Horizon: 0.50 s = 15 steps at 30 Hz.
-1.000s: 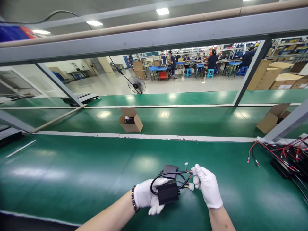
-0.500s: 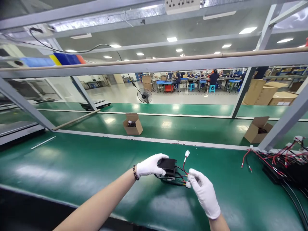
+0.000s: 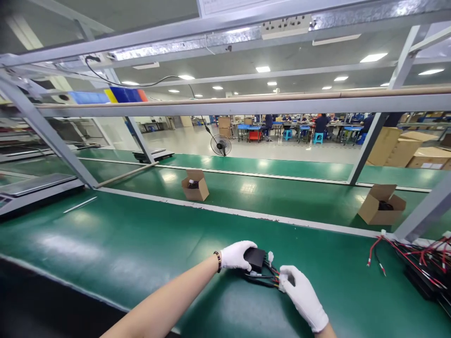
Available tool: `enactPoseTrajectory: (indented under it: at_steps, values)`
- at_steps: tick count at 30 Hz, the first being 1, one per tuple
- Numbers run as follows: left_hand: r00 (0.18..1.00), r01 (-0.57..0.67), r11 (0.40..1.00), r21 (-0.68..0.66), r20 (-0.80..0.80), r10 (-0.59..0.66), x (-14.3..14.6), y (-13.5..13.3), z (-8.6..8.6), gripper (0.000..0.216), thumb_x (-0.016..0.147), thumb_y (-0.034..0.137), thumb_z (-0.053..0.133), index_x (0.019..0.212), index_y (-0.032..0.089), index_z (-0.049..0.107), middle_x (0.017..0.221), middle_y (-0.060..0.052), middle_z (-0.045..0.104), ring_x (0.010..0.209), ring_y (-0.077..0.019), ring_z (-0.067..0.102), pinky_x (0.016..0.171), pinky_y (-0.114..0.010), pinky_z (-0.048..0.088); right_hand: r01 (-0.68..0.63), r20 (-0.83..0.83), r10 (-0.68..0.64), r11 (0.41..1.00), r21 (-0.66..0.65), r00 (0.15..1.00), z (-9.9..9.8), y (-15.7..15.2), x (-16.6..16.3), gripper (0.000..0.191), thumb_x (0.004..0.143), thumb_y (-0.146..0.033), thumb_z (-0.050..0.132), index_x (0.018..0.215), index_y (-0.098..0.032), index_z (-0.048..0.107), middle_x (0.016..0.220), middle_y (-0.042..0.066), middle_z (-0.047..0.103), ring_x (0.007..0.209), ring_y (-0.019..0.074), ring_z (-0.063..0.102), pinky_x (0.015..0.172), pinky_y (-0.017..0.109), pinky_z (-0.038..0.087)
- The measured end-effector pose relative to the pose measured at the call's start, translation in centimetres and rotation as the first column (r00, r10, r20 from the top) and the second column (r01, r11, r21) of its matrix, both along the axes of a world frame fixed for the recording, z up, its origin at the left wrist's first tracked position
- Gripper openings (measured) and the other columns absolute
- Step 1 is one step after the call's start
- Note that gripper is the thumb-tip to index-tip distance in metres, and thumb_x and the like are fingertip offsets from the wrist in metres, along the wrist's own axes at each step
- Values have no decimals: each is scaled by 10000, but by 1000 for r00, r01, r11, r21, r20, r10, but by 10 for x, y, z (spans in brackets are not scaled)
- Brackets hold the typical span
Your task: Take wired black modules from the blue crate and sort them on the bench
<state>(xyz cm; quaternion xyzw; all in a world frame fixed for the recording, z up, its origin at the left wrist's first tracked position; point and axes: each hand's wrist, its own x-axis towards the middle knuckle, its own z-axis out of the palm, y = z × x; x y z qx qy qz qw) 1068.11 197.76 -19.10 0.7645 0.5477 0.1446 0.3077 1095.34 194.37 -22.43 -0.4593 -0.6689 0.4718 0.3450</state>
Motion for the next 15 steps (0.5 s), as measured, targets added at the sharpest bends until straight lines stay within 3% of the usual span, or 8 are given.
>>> enactPoseTrajectory:
  at_steps: [3, 6, 8, 10, 11, 13, 15]
  values:
    - [1000, -1, 1000, 5, 10, 1, -1, -1, -6, 837, 538, 307, 801, 1321, 174, 538, 1300, -134, 611, 1172, -331, 588, 1007, -429, 474, -8, 151, 3, 1000, 26, 989, -10, 0, 14, 396, 753, -419, 592, 1070, -191, 657, 1091, 101, 701, 1041, 280, 637, 980, 432, 482]
    - [999, -26, 998, 61, 37, 24, -13, -6, 13, 890, 590, 300, 772, 1401, 123, 451, 1488, -190, 428, 1383, -365, 371, 1146, -483, 316, 53, 266, -73, 995, 82, 961, -16, 0, 43, 580, 666, -349, 587, 1232, -232, 625, 1452, 86, 486, 1356, 306, 408, 1173, 471, 261]
    - [995, -82, 990, 112, 67, 75, -26, -20, 49, 831, 708, 315, 676, 1446, 84, 371, 1566, -199, 280, 1462, -339, 200, 1199, -489, 193, 155, 290, -187, 980, 127, 939, -13, -3, 62, 618, 659, -381, 572, 1256, -226, 609, 1468, 91, 464, 1378, 324, 373, 1189, 509, 210]
    - [984, -149, 976, 161, 124, 130, -38, -48, 100, 728, 826, 293, 512, 1481, 72, 283, 1581, -180, 251, 1466, -275, 210, 1209, -453, 187, 308, 282, -347, 935, 174, 894, 0, -9, 72, 600, 691, -448, 561, 1235, -198, 607, 1413, 120, 522, 1340, 346, 422, 1177, 548, 228]
    - [976, -170, 968, 186, 167, 140, -44, -67, 126, 706, 832, 288, 495, 1482, 107, 286, 1569, -146, 297, 1445, -248, 273, 1199, -425, 234, 393, 275, -434, 899, 192, 858, 11, -13, 71, 583, 720, -479, 549, 1224, -193, 606, 1380, 127, 552, 1313, 355, 452, 1165, 568, 249]
    - [954, -158, 946, 283, 290, 73, -53, -111, 167, 612, 798, 307, 575, 1388, 212, 444, 1435, -70, 508, 1320, -249, 465, 1128, -405, 371, 541, 248, -586, 809, 231, 771, 40, -26, 54, 532, 770, -517, 525, 1186, -199, 619, 1310, 127, 607, 1249, 370, 513, 1130, 610, 297]
    - [934, -165, 915, 368, 357, 24, -63, -153, 180, 407, 761, 393, 649, 1160, 323, 613, 1162, 6, 678, 1087, -244, 624, 926, -363, 529, 617, 164, -687, 715, 328, 708, 71, -42, 20, 467, 810, -515, 539, 1157, -219, 640, 1255, 117, 643, 1207, 368, 549, 1111, 615, 329]
